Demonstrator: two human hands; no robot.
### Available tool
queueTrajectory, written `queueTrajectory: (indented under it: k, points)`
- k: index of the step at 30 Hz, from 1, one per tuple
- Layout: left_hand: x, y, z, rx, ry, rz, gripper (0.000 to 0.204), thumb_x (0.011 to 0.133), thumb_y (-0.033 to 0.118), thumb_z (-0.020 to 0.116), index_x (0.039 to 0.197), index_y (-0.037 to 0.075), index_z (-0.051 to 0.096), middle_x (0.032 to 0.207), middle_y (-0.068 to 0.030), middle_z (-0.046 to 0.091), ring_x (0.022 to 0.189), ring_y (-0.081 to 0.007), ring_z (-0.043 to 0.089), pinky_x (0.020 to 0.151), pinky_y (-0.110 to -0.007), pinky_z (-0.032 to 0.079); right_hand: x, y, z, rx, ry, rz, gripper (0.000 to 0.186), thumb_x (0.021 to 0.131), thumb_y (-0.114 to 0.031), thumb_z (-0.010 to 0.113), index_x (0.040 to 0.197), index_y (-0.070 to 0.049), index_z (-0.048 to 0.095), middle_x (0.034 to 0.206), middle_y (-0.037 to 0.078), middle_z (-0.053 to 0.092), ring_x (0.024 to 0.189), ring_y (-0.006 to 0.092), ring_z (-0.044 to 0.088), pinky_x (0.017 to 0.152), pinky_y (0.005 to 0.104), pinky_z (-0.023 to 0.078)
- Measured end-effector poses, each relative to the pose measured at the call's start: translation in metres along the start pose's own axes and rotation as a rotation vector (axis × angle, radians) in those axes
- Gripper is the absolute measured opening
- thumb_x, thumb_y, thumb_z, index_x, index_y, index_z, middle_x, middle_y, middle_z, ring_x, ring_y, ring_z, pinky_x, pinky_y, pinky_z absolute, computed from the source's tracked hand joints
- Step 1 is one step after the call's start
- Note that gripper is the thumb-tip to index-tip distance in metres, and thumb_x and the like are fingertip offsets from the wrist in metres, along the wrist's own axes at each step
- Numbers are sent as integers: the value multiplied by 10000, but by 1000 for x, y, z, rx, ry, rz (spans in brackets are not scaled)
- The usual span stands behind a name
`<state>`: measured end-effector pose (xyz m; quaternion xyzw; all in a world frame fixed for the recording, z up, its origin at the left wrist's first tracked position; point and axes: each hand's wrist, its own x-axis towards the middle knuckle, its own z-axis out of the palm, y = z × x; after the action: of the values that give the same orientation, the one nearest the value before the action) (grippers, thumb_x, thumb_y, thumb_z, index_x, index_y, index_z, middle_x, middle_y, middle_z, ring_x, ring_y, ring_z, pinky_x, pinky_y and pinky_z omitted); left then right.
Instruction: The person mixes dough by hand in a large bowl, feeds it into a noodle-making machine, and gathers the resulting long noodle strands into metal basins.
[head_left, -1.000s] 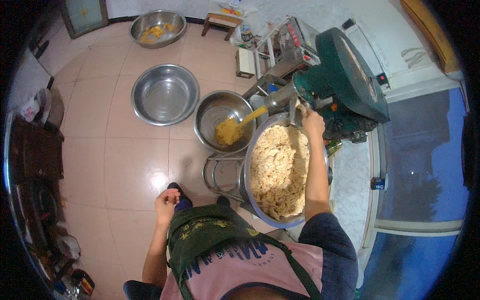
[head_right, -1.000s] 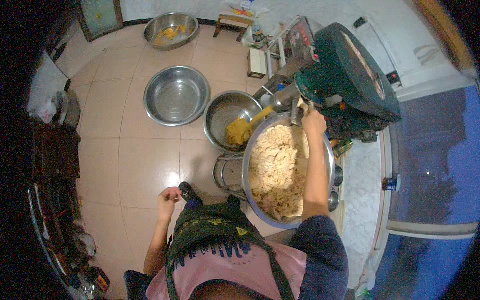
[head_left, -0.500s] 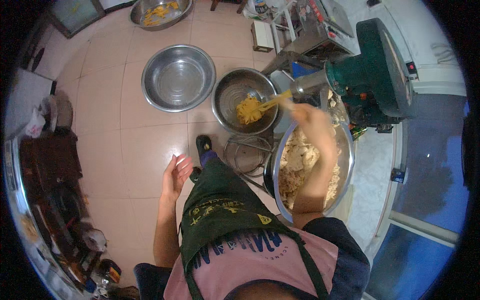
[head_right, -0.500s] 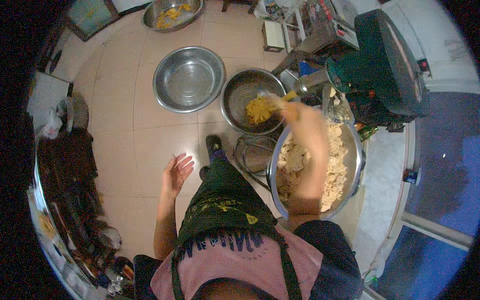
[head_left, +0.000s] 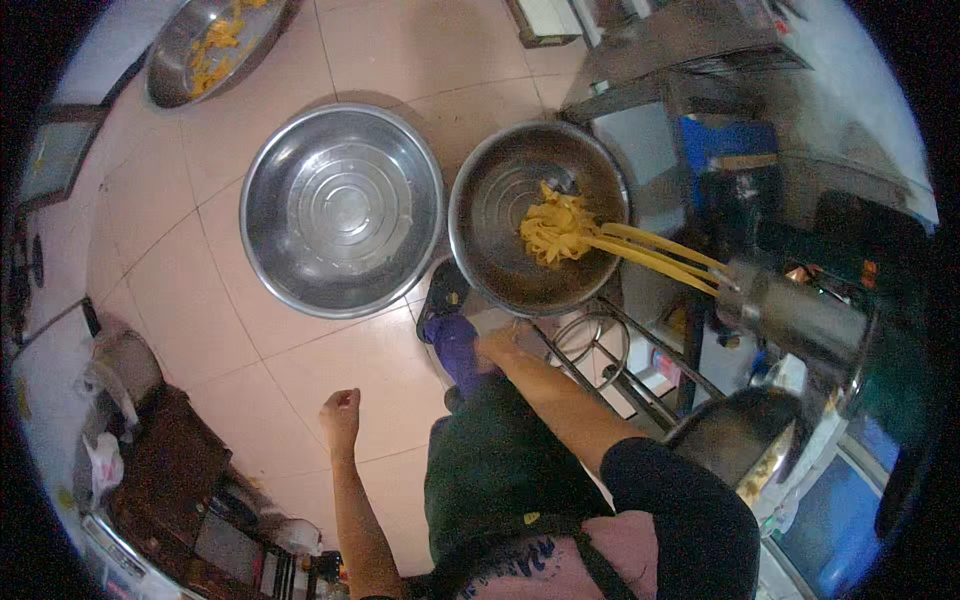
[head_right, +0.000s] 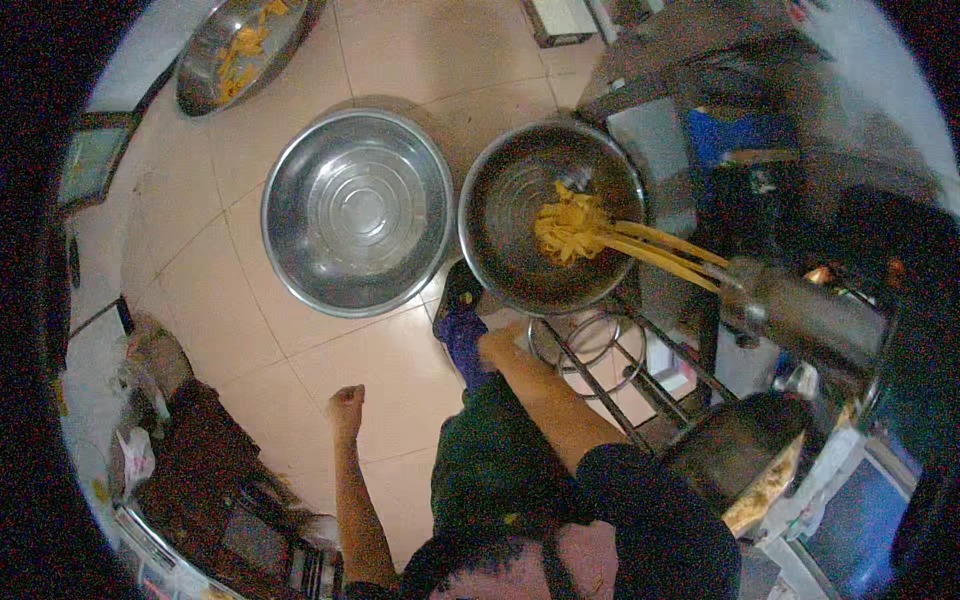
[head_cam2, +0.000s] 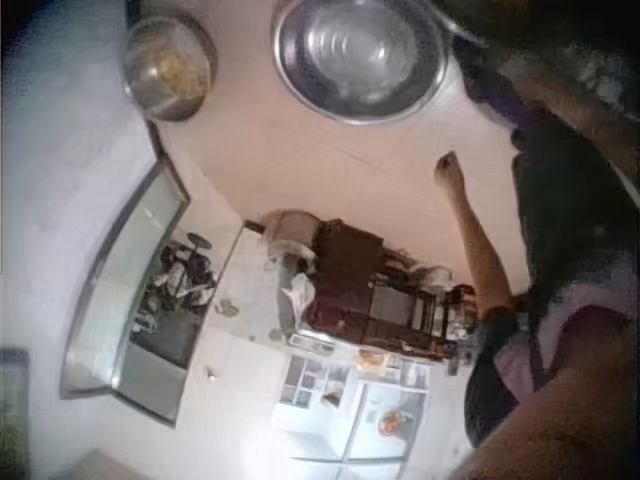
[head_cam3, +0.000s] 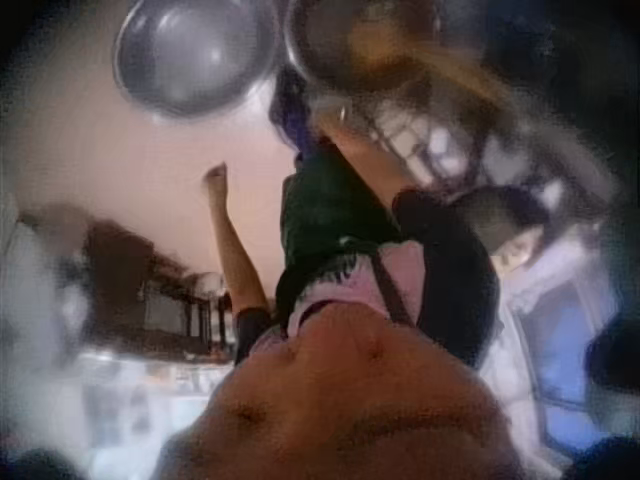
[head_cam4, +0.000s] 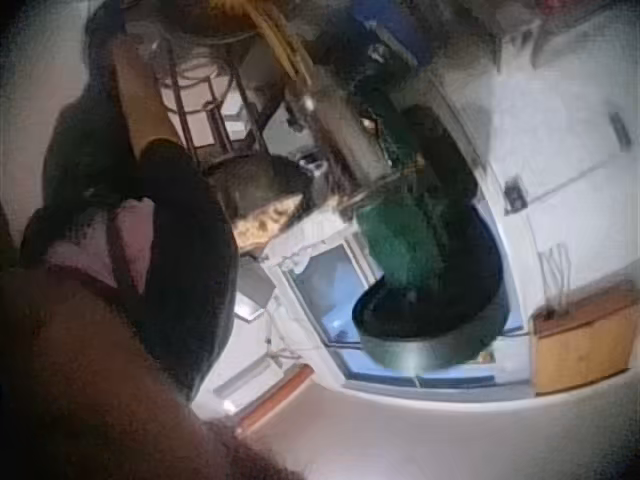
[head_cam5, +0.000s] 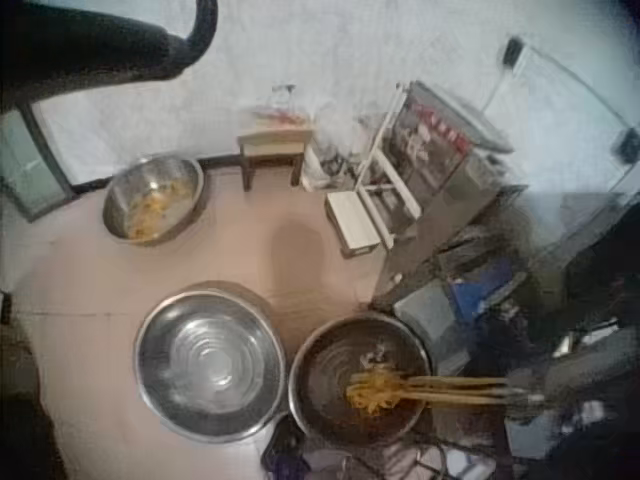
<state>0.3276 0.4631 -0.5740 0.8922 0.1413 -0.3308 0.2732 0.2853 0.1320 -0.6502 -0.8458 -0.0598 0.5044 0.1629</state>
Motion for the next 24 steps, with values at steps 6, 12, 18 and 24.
queueTrajectory:
  k: [6,12,18,24]
  points:
    - [177,71,111,575,-229,300,632,735,239,713,1303,129,457,1303,-185,462,1090,-354,545,863,-433,482,113,175,43,-100,357,342,365,828,-123,508,1189,-135,565,1345,222,408,1245,438,366,1009,693,209]
    - [267,122,236,596,-724,339,811,690,219,686,1410,165,317,1296,-156,507,1084,-355,561,888,-424,480,193,359,101,-583,731,439,345,778,-114,588,1121,-151,596,1172,176,505,1140,379,438,967,638,309]
    - [254,134,227,615,-642,264,718,728,300,654,1367,141,365,1095,-163,626,951,-370,617,823,-441,497,172,363,72,-417,373,433,263,788,-147,576,1038,-205,630,1066,92,564,1049,301,513,852,506,397]
    - [213,181,194,159,-565,143,667,729,432,705,1253,70,505,1043,-175,657,951,-318,644,832,-412,499,44,268,2,-303,633,141,251,731,-134,581,959,-221,638,1013,25,564,1033,242,525,880,452,424]
